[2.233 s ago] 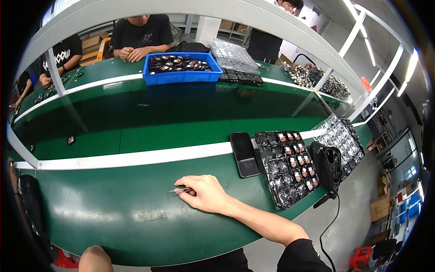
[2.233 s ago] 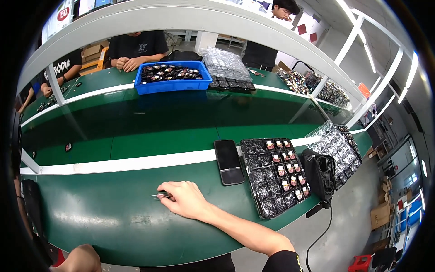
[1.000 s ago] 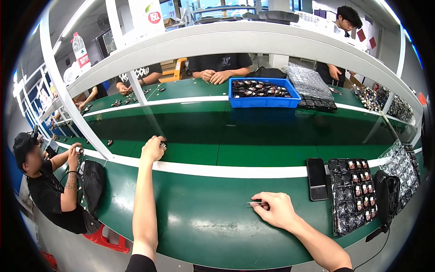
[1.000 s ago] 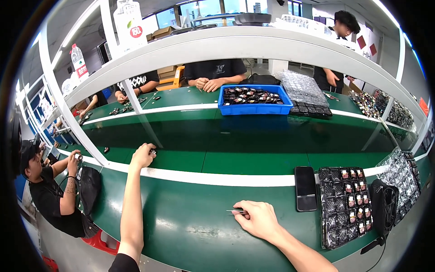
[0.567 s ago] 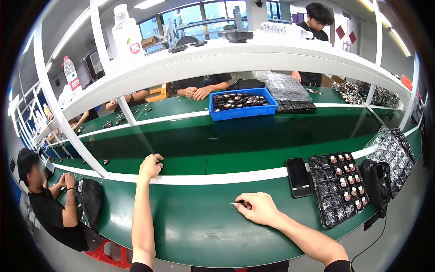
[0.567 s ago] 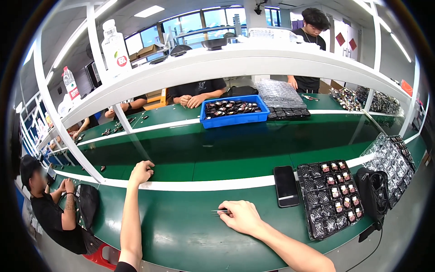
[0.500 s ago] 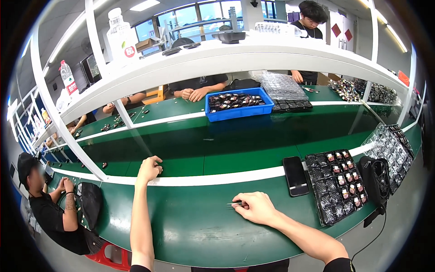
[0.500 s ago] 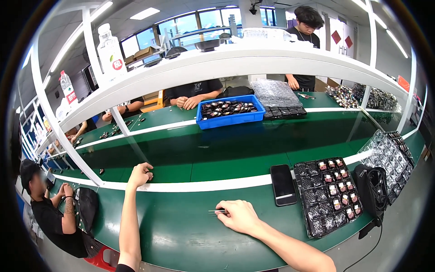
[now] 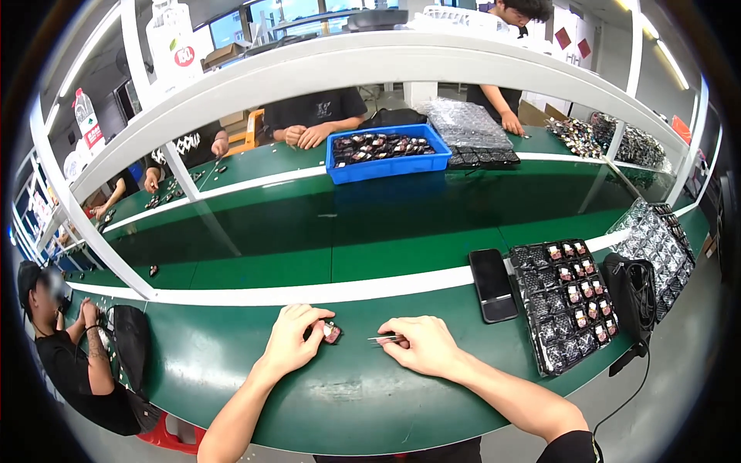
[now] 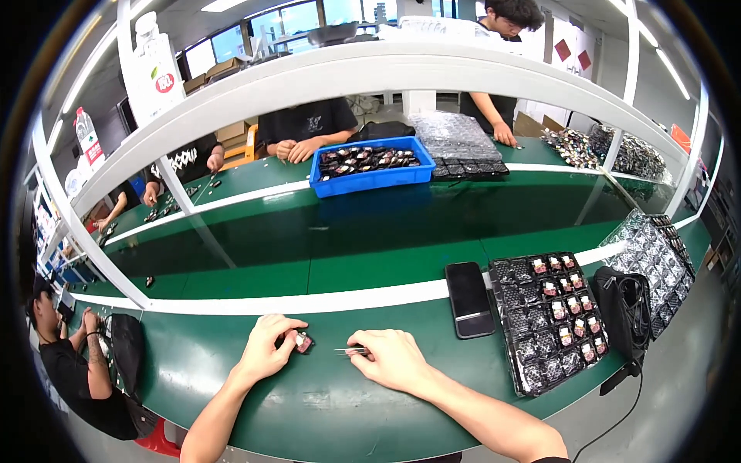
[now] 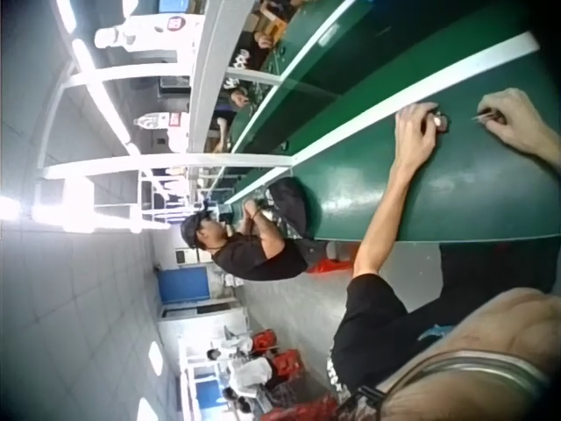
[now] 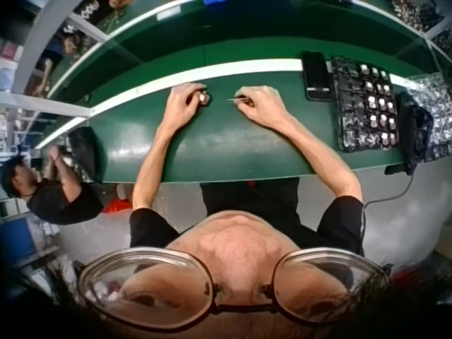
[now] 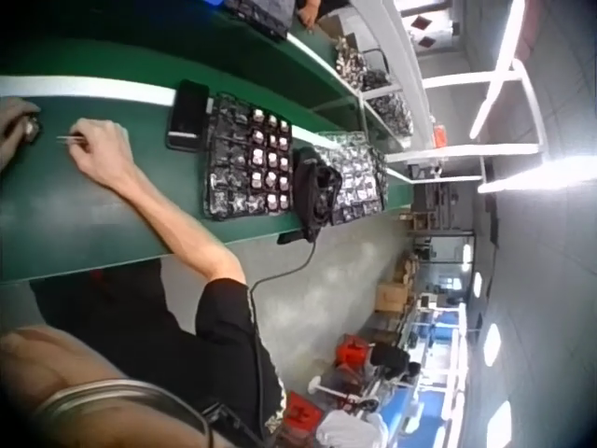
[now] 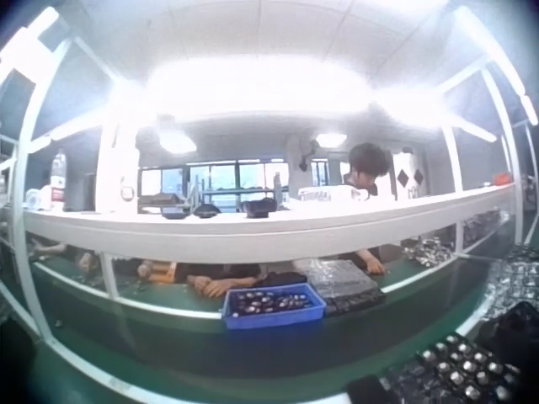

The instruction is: Assembling small electronic components using tweezers at a workshop bench.

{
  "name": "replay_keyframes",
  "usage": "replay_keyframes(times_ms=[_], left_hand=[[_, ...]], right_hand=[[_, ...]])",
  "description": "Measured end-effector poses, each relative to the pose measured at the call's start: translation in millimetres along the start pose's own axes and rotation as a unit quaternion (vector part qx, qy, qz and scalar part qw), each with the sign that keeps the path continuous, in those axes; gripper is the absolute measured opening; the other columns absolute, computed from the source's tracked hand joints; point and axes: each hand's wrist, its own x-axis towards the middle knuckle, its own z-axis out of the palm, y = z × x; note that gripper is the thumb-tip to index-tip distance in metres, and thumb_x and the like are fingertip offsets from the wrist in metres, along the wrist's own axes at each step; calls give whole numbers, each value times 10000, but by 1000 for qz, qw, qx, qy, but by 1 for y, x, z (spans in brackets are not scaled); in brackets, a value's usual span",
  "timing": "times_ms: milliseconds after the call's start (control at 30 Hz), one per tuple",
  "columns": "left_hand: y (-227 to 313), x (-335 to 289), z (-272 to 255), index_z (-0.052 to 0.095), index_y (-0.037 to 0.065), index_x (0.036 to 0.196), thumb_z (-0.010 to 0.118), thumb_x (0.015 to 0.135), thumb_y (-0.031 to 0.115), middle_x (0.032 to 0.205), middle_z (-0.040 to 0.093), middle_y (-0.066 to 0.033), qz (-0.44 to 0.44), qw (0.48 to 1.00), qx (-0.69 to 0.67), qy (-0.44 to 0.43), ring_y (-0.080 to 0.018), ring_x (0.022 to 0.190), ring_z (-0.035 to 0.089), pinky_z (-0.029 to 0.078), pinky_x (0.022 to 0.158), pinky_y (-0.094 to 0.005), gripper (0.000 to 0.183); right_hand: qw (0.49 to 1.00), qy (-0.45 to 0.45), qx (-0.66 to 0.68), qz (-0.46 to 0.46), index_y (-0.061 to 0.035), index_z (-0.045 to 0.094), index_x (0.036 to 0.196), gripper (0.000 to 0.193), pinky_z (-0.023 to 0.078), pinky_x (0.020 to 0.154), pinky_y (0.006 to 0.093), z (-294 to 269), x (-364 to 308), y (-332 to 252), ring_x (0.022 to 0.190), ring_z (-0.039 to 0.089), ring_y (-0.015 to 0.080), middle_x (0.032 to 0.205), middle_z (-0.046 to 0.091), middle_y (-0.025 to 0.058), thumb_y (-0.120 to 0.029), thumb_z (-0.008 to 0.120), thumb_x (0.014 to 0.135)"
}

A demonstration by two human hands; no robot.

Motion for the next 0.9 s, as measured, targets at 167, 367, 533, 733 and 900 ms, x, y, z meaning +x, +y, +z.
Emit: replay_keyframes(times_ms=[167,367,533,733,900], left_hand=[[-9,1,-11,814,90,1172,811,1002,228,895,685,-65,13,999,-32,-40,-264,906,643,509,951,-405,219],[-9,-7,-12,799,111,1248,916,906,466,1045,699,-46,76,995,-33,-54,-290,1076,690,530,1058,-442,506],[-9,-13,-5,739,85,1318,890,947,414,1174,681,-93,72,995,-36,-65,-346,1172,667,543,1056,-471,518],[-10,-14,-5,738,66,1331,906,935,402,1199,677,-97,58,995,-41,-72,-352,1155,681,566,1002,-477,546],[-12,-13,-8,741,102,1332,883,962,379,1210,674,-83,43,994,-35,-91,-354,1144,682,560,1003,-488,484]], right_hand=[[1000,-8,-2,24,-70,805,1111,196,623,677,382,-3,5,-9,728,782,237,938,824,91,-196,806,961],[999,7,-9,30,-68,815,1088,184,576,613,321,4,4,-11,630,700,166,815,763,64,-113,849,913],[999,39,17,33,-3,818,1038,151,555,593,287,10,-1,-10,619,685,136,790,748,93,-36,867,898],[998,42,36,38,52,764,1153,242,422,553,286,5,1,-12,655,535,107,800,605,61,-10,856,938],[996,45,63,36,71,737,1174,151,394,570,279,8,9,-14,644,484,105,848,606,61,9,742,1037]])
